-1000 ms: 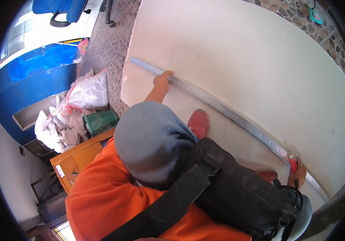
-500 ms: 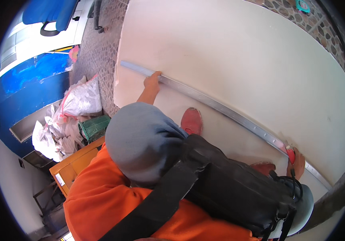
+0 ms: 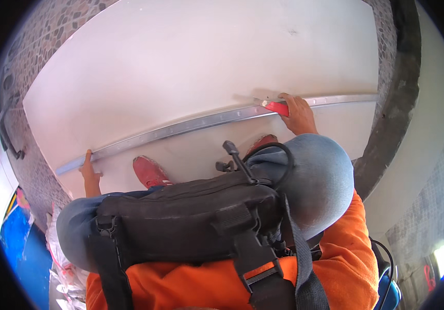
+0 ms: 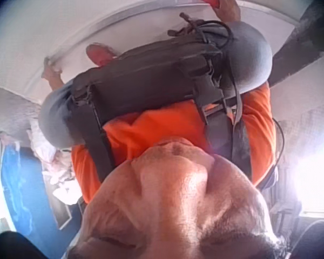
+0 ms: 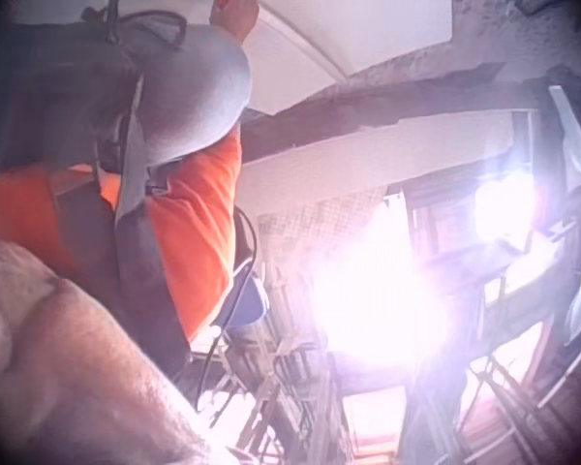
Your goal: The person measures a large white board with a tape measure, marks it with a pencil, and then uses a utility knife and a straight edge to score and cut the board.
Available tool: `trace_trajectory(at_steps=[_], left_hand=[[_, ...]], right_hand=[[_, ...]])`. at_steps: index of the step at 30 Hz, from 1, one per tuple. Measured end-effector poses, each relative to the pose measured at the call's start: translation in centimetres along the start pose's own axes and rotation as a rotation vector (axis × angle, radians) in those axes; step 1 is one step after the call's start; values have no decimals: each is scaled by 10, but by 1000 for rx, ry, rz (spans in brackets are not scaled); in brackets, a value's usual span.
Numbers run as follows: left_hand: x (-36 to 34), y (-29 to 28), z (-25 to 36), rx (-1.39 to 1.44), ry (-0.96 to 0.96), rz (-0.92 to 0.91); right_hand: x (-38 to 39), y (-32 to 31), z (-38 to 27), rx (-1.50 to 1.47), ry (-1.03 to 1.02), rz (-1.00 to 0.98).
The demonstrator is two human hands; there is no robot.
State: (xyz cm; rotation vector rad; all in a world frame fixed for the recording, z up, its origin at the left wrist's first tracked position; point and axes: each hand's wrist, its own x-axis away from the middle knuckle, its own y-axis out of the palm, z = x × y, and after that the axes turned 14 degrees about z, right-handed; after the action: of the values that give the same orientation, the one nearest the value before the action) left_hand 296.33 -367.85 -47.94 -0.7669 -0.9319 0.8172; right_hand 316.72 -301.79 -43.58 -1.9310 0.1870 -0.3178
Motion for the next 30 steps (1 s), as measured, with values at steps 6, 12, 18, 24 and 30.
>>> trace_trajectory(at_steps=[6,12,18,24,30], left_hand=[[17,-14,-4,-217,215,-120],[-12,-27,-19,-343,532,-211],[1,7,-49,-705,849,-45],[36,19,-19,-687,527,-180],[-31,-3,-37,-646,607,-154]], right_hand=[[5,4,-2,-69,6,0],[-5,26,0,-99,38,-92],[-4,-4,8,-144,-3,8],[5,-8,9,-118,37,-50],[-27,3,-11,-110,-31,-55]])
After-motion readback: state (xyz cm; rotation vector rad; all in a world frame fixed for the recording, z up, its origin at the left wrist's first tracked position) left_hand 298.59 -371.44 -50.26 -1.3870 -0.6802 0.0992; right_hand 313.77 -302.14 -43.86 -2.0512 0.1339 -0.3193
